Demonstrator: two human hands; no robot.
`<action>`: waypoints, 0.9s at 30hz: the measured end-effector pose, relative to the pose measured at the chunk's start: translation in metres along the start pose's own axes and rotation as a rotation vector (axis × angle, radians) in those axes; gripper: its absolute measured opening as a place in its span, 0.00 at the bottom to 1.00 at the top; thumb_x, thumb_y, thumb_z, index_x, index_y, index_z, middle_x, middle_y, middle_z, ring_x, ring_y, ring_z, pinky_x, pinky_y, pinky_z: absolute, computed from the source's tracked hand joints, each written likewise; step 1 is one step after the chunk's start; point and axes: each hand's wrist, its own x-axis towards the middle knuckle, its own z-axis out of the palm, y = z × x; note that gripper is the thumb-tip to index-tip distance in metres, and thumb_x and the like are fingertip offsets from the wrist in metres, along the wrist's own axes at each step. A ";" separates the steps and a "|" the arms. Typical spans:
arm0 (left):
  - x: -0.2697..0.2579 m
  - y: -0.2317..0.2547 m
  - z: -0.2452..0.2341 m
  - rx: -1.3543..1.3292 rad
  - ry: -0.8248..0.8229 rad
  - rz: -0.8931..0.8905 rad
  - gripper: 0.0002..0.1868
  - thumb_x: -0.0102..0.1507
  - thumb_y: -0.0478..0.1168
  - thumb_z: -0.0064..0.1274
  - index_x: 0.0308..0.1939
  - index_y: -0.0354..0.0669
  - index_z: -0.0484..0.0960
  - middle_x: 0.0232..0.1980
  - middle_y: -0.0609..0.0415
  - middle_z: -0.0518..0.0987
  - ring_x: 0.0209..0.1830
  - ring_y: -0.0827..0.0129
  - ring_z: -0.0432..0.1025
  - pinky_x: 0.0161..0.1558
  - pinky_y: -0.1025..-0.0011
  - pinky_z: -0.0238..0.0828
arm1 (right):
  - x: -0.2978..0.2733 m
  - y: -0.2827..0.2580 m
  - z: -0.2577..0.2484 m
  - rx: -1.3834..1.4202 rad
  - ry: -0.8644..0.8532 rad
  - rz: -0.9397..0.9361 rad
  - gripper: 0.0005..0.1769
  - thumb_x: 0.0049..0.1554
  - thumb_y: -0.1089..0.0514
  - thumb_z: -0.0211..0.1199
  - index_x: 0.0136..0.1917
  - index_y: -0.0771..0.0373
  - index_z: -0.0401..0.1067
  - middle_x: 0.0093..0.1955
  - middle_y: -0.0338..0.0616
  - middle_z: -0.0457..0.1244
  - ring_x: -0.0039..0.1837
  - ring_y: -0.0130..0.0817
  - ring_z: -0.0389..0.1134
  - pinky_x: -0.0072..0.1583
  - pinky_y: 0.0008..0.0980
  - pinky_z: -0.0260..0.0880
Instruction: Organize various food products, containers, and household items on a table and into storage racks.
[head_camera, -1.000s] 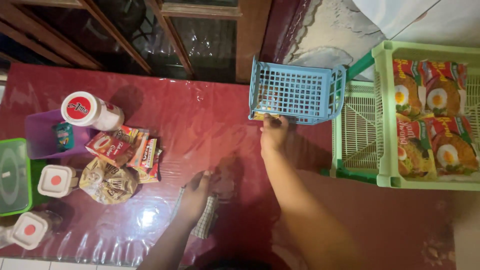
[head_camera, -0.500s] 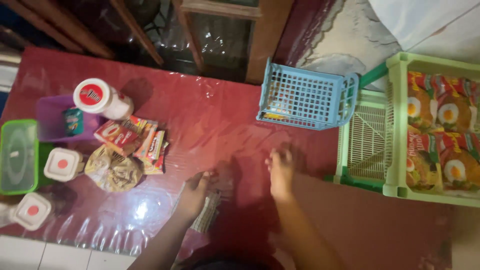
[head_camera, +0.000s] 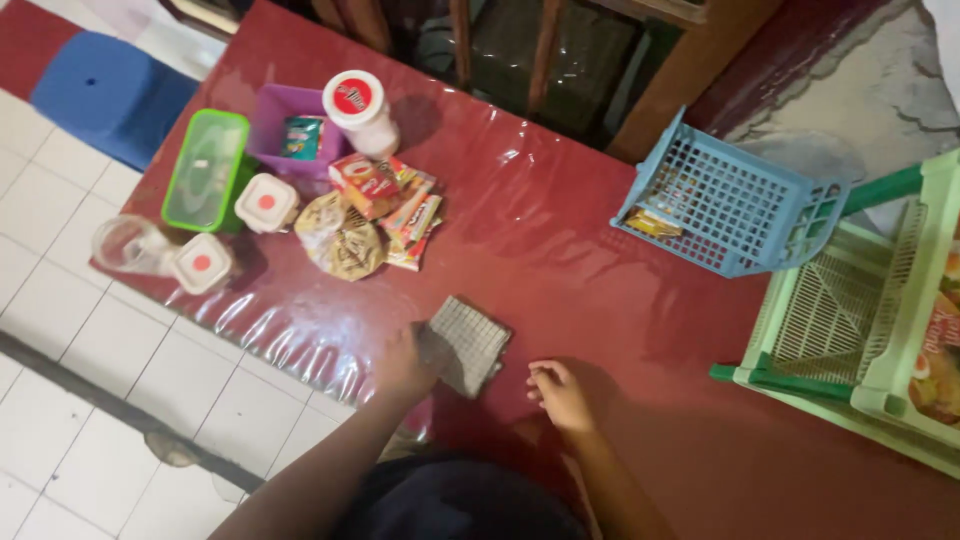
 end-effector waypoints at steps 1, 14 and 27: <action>-0.001 0.003 -0.001 0.000 0.008 -0.006 0.42 0.49 0.56 0.70 0.60 0.39 0.72 0.58 0.32 0.74 0.56 0.38 0.70 0.54 0.51 0.67 | -0.002 -0.006 0.004 -0.005 -0.007 -0.004 0.17 0.62 0.50 0.56 0.59 0.59 0.74 0.46 0.40 0.69 0.42 0.26 0.69 0.44 0.27 0.67; -0.027 0.024 0.021 -1.134 -0.503 -0.167 0.25 0.58 0.33 0.59 0.59 0.31 0.73 0.51 0.46 0.81 0.49 0.62 0.78 0.51 0.66 0.77 | -0.053 -0.043 0.038 0.092 -0.016 0.054 0.35 0.56 0.41 0.65 0.70 0.58 0.64 0.60 0.35 0.65 0.57 0.25 0.64 0.53 0.32 0.66; 0.025 -0.088 -0.101 -1.362 -0.294 -0.046 0.26 0.59 0.29 0.52 0.63 0.32 0.75 0.53 0.48 0.82 0.50 0.64 0.77 0.53 0.65 0.76 | -0.056 -0.142 0.167 0.015 -0.279 -0.257 0.14 0.60 0.55 0.63 0.58 0.58 0.75 0.49 0.33 0.69 0.46 0.21 0.63 0.48 0.26 0.62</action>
